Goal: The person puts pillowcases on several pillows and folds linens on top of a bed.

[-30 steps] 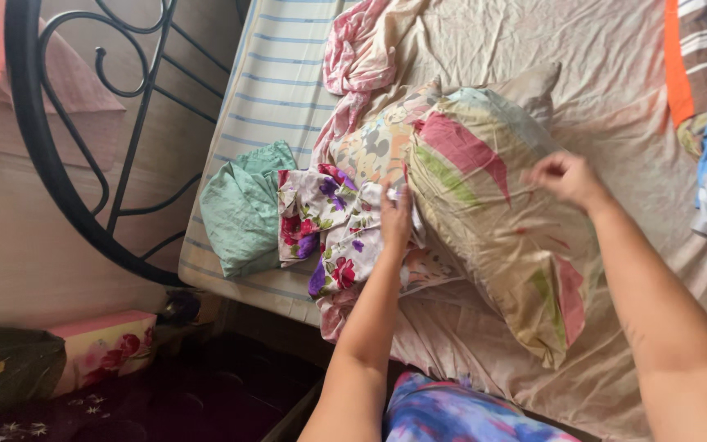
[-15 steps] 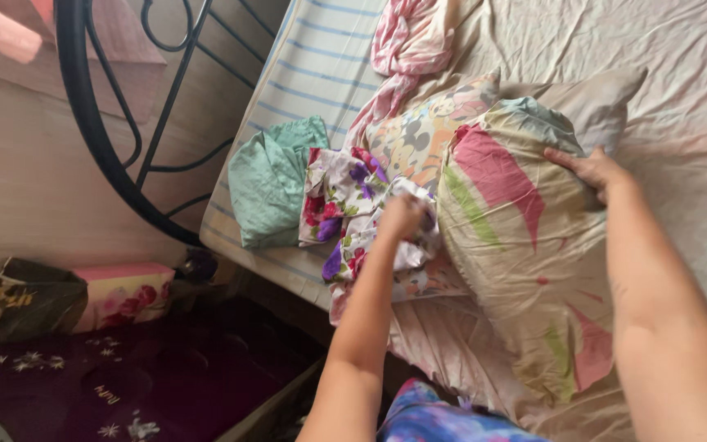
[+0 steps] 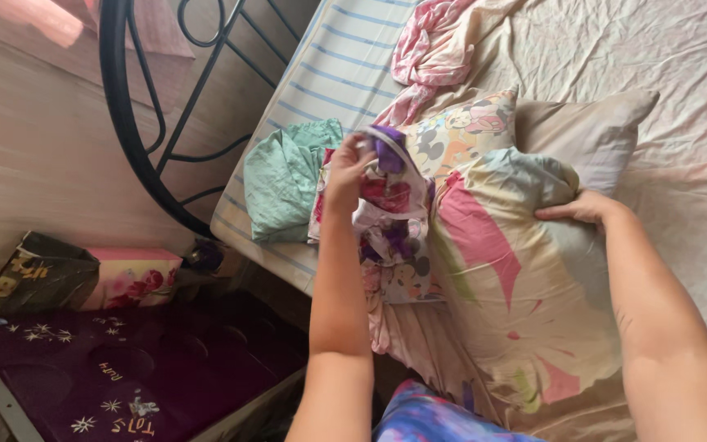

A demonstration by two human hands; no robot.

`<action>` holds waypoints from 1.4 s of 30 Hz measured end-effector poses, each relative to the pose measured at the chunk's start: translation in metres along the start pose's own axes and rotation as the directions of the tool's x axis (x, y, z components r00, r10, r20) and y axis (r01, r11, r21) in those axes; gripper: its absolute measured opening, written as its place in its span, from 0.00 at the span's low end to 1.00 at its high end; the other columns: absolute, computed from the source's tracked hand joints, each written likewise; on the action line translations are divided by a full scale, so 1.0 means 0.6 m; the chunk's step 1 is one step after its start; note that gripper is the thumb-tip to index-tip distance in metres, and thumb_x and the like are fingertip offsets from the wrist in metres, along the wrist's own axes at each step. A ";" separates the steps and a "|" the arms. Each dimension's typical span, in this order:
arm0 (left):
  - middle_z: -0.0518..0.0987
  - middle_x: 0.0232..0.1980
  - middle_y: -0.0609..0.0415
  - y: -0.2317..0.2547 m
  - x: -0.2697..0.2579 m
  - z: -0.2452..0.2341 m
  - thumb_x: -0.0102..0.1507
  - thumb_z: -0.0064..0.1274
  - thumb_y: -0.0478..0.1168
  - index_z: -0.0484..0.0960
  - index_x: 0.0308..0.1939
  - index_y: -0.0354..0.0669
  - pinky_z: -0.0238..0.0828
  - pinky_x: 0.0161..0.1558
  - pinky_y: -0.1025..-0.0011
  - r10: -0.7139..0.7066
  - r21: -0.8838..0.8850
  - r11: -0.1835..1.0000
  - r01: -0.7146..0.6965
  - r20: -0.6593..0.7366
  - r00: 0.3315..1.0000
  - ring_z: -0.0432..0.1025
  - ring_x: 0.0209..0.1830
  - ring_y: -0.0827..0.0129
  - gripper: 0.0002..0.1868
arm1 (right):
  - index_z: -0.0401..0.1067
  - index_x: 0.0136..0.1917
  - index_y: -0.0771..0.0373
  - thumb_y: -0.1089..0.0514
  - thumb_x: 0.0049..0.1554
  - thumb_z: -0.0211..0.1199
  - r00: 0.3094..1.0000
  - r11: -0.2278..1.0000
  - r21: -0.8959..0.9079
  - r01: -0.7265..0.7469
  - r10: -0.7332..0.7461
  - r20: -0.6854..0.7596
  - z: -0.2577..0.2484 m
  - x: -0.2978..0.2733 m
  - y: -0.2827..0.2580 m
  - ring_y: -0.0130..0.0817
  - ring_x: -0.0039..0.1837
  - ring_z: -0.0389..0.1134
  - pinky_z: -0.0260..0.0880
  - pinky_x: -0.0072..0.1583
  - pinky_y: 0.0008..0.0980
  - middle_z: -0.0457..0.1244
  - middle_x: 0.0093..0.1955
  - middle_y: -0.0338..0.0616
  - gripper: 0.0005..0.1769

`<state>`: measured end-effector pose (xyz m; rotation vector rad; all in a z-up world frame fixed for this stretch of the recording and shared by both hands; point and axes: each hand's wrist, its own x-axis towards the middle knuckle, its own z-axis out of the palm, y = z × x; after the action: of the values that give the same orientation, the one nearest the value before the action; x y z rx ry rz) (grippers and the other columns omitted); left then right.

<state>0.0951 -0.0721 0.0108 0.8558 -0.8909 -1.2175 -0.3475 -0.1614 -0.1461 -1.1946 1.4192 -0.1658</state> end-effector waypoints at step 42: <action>0.80 0.34 0.48 -0.015 -0.099 0.032 0.52 0.65 0.40 0.82 0.35 0.36 0.74 0.38 0.64 0.165 0.794 0.448 -0.411 0.378 0.911 0.77 0.33 0.59 0.13 | 0.59 0.78 0.58 0.68 0.28 0.78 0.788 0.773 -0.181 0.608 -0.616 0.018 0.068 -0.211 -0.208 0.33 0.64 0.65 0.63 0.67 0.31 0.66 0.66 0.41 0.65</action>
<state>0.0671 -0.0160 0.0040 1.2769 -1.8711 -0.4849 -0.2777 -0.1070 0.0134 -1.7926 1.0421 -0.5312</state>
